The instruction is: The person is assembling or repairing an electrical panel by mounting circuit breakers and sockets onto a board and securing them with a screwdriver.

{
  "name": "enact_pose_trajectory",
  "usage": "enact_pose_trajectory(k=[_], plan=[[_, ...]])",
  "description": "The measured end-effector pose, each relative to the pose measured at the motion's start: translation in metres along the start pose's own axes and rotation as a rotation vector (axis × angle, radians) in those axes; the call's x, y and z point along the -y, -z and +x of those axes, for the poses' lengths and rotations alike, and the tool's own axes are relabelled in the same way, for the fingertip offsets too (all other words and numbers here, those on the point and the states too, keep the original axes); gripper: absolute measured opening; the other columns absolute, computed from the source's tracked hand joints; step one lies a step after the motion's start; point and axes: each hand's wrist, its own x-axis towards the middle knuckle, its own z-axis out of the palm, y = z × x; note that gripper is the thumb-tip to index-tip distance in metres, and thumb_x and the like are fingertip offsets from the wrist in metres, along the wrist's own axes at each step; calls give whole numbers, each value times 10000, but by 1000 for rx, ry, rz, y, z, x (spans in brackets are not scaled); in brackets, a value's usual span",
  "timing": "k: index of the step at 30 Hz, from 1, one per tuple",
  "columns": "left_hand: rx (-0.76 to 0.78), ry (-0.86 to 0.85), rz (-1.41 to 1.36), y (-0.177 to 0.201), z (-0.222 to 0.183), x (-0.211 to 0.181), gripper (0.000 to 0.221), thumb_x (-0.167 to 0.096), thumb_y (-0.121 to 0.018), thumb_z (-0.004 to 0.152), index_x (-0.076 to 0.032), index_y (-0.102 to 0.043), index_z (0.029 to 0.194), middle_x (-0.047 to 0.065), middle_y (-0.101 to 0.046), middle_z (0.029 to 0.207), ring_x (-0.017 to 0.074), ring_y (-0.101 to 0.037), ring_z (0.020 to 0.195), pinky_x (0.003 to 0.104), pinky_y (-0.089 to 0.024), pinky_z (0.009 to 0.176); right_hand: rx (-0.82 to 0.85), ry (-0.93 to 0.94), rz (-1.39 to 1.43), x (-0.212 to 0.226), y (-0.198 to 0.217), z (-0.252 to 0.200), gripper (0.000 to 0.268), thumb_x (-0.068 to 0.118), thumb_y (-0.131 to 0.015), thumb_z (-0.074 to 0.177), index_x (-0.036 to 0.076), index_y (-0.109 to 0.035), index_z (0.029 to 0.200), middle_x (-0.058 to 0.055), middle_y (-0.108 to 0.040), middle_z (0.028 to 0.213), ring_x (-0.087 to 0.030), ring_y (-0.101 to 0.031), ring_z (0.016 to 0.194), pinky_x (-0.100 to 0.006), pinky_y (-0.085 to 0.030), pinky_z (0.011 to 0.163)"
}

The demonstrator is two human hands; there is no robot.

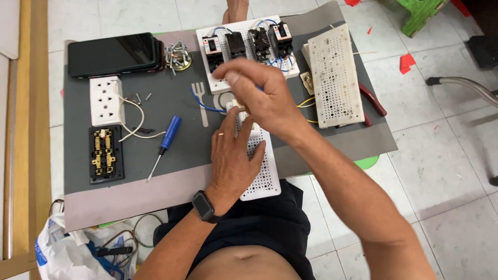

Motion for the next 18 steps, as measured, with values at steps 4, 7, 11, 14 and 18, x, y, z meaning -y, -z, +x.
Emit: enact_pose_trajectory(k=[4, 7, 11, 14, 18], plan=[[-30, 1, -1, 0, 1, -1, 586, -184, -722, 804, -47, -519, 1336, 244, -333, 1461, 364, -464, 1283, 445, -381, 1021, -155, 319, -996, -1, 7, 2, 289, 109, -680, 959, 70, -558, 1217, -45, -682, 750, -117, -505, 444, -274, -321, 357], [-50, -2, 1, -1, 0, -1, 545, -192, -709, 817, -36, -531, 1308, 221, -339, 1456, 364, -480, 1250, 443, -391, 997, -40, 163, -1119, 14, 19, -6, 246, 181, -676, 926, 33, -641, 1120, -50, -535, 434, -217, -482, 298, -336, -349, 322], [-28, 14, 3, -1, 1, -1, 539, -202, -706, 822, -31, -534, 1304, 219, -309, 1461, 367, -443, 1283, 440, -381, 990, 145, 143, -893, 29, 27, -5, 326, 50, -644, 896, 6, -521, 1194, -111, -665, 689, -246, -597, 446, -388, -428, 398], [-18, 31, -6, -1, 0, 1, 553, -208, -705, 825, -17, -516, 1308, 247, -282, 1460, 400, -408, 1314, 464, -381, 994, 174, 144, -879, 28, 29, -4, 297, 11, -638, 848, -35, -570, 1134, -148, -690, 804, -229, -600, 500, -351, -455, 423], [-12, 53, -8, -3, 0, 2, 593, -252, -709, 831, -8, -488, 1324, 242, -274, 1479, 389, -410, 1318, 459, -374, 1010, 141, 221, -883, 29, 31, -5, 124, -12, -631, 843, -10, -621, 966, -100, -651, 666, -166, -489, 373, -298, -374, 350]])
